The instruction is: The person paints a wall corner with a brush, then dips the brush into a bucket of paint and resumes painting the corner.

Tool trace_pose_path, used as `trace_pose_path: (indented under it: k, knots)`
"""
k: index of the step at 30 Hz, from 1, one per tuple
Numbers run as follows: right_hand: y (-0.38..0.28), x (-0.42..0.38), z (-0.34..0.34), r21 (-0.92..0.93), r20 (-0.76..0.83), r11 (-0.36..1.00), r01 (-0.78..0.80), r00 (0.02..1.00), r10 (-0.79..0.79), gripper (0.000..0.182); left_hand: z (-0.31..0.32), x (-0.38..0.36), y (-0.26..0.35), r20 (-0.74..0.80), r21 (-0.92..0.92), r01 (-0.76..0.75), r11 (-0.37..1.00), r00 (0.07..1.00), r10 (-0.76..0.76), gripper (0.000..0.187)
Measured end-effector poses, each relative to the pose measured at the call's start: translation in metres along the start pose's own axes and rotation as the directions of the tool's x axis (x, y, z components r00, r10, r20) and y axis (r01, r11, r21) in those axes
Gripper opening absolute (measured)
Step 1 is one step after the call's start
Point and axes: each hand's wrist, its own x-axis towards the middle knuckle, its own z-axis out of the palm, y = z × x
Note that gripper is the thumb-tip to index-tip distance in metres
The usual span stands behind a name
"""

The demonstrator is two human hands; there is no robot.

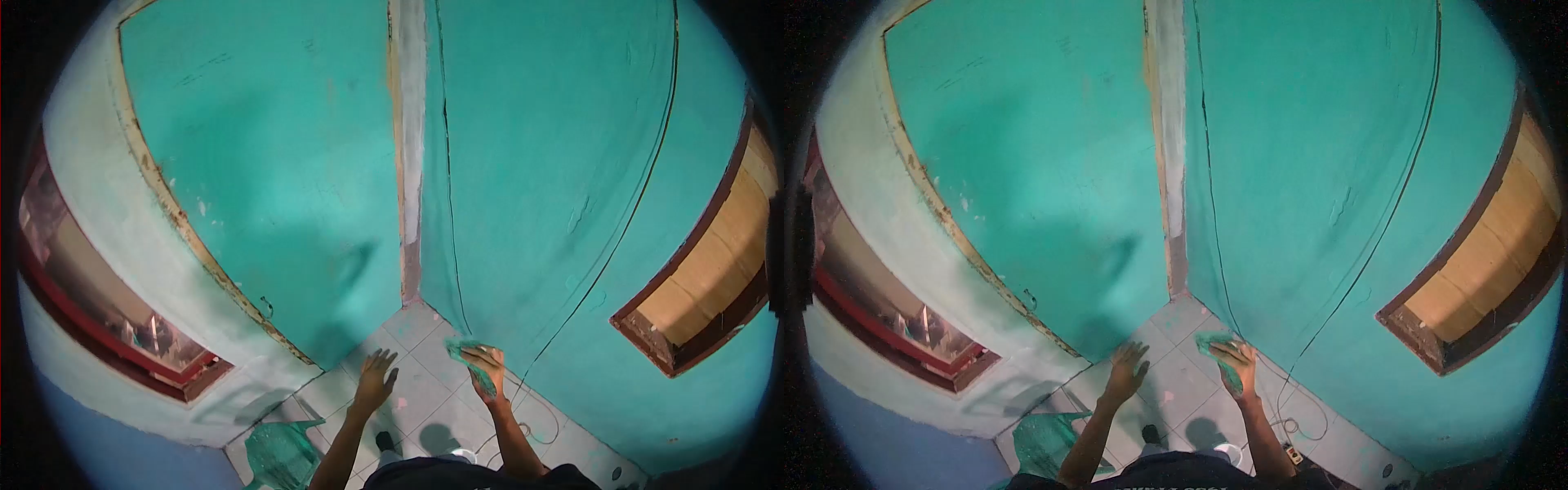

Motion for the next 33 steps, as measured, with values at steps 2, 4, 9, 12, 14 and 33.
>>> trace_pose_path:
  k: [2, 4, 9, 12, 14, 33]
  knots:
    - [-0.002, 0.018, 0.019, 0.02, -0.021, 1.0, -0.019, 1.0, 0.02, 0.032, -0.008, 0.023, -0.019, -0.007, -0.009, -0.001, 1.0, 1.0, 0.001, 0.042]
    - [0.005, 0.032, 0.033, 0.001, -0.016, 0.999, 0.038, 0.999, -0.038, 0.032, -0.002, 0.046, -0.038, -0.03, 0.021, -0.033, 0.999, 0.999, 0.033, 0.042]
    - [0.049, 0.065, 0.065, 0.005, 0.008, 1.0, -0.026, 1.0, 0.026, 0.031, 0.018, 0.112, -0.072, -0.015, 0.025, -0.099, 0.995, 0.995, 0.1, 0.043]
    - [0.094, 0.094, 0.093, -0.015, 0.027, 1.0, -0.022, 0.999, 0.022, 0.025, 0.025, 0.158, -0.084, 0.028, 0.041, -0.098, 0.994, 0.995, 0.097, 0.044]
    - [0.13, 0.123, 0.117, 0.01, 0.024, 1.0, -0.016, 1.0, 0.016, 0.024, 0.035, 0.195, -0.097, 0.013, 0.068, -0.099, 0.993, 0.995, 0.099, 0.045]
    - [0.299, 0.347, 0.282, 0.069, -0.205, 0.996, -0.048, 0.977, 0.061, 0.029, 0.079, 0.477, -0.162, 0.006, 0.144, 0.006, 0.99, 1.0, -0.007, 0.047]
